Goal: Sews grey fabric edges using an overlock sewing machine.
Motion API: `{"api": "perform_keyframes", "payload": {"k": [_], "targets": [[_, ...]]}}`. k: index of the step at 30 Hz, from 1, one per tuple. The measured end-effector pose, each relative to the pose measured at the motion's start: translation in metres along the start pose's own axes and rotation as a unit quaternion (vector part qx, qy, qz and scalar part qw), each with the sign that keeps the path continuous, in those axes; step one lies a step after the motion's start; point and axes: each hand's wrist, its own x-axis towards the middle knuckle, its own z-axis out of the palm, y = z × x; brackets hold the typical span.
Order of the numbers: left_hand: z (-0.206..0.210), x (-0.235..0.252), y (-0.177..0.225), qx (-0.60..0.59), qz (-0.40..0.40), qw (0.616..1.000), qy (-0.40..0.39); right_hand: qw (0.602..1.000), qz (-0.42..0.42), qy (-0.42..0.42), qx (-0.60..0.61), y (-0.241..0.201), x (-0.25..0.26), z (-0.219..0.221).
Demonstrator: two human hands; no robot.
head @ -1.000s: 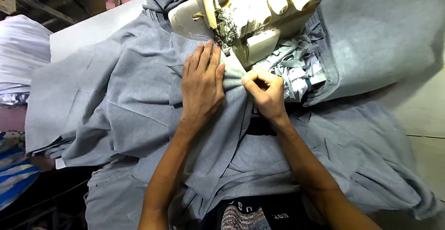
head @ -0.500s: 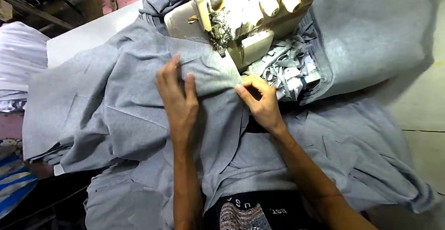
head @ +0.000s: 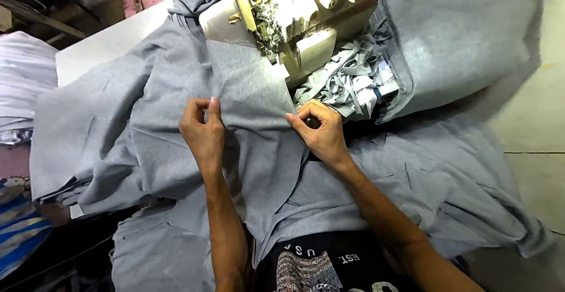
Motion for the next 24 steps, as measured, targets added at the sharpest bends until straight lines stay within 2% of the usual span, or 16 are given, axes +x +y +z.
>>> {"api": "perform_keyframes", "payload": {"k": [3, 7, 10, 12, 16, 24], "targets": [[0.002, -0.003, 0.005, 0.104, -0.001, 0.995, 0.0, 1.0, 0.015, -0.005, 0.024, 0.002, -0.001, 0.001], [0.003, -0.001, 0.025, 0.146, 0.16, 0.976, 0.019, 0.998, 0.03, -0.008, 0.062, -0.001, -0.001, -0.001], [0.016, -0.004, 0.046, 0.137, 0.296, 0.944, -0.055, 0.994, 0.047, -0.03, 0.094, -0.001, -0.001, -0.005], [0.031, -0.003, 0.052, 0.153, 0.341, 0.922, -0.097, 0.994, 0.041, -0.044, 0.095, 0.001, 0.0, -0.012], [0.045, -0.005, 0.052, 0.188, 0.329, 0.919, -0.109, 0.995, 0.029, -0.044, 0.079, 0.005, 0.006, -0.03], [0.057, -0.018, 0.054, 0.165, 0.3, 0.936, -0.082, 0.998, 0.015, -0.037, 0.038, 0.004, 0.013, -0.051]]}}
